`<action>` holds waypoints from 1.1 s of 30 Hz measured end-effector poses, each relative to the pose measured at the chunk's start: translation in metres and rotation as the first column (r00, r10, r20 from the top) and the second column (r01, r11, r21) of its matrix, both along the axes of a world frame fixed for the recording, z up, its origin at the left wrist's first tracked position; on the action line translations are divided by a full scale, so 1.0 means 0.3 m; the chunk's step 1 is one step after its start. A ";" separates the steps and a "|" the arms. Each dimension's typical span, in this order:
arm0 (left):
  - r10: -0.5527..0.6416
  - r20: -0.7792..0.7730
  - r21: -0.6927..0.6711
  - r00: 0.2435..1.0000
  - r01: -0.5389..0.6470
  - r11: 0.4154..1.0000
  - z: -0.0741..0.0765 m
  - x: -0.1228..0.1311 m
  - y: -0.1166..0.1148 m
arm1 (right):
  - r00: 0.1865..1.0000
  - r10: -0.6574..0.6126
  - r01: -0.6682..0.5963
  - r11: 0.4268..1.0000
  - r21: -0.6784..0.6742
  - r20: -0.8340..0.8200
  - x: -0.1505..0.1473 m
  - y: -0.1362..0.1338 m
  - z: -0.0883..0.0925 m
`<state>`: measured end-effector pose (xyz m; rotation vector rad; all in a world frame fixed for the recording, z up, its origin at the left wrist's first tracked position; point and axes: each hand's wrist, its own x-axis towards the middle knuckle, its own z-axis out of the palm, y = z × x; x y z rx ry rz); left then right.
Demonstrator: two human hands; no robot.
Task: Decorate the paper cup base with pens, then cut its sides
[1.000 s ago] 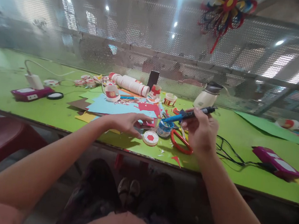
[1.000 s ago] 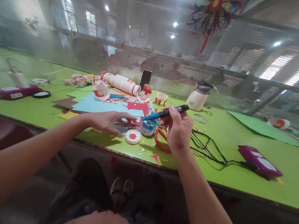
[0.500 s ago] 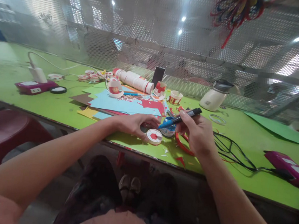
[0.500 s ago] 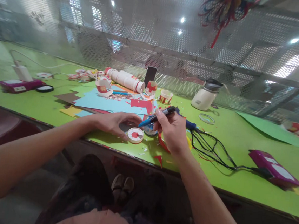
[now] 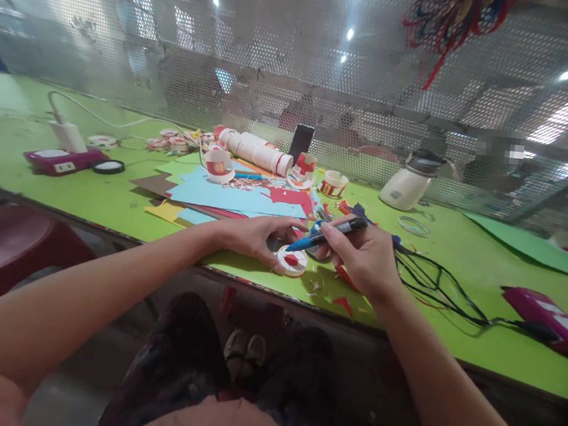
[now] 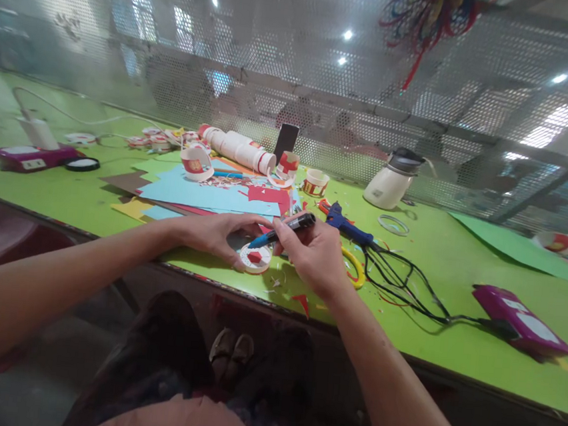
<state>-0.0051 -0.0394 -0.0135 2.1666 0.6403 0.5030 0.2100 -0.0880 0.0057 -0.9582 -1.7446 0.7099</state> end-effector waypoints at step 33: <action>-0.045 0.060 0.020 0.997 0.044 0.999 -0.008 0.004 -0.004 | 0.996 -0.055 0.051 0.997 0.063 0.076 -0.031 -0.006 -0.006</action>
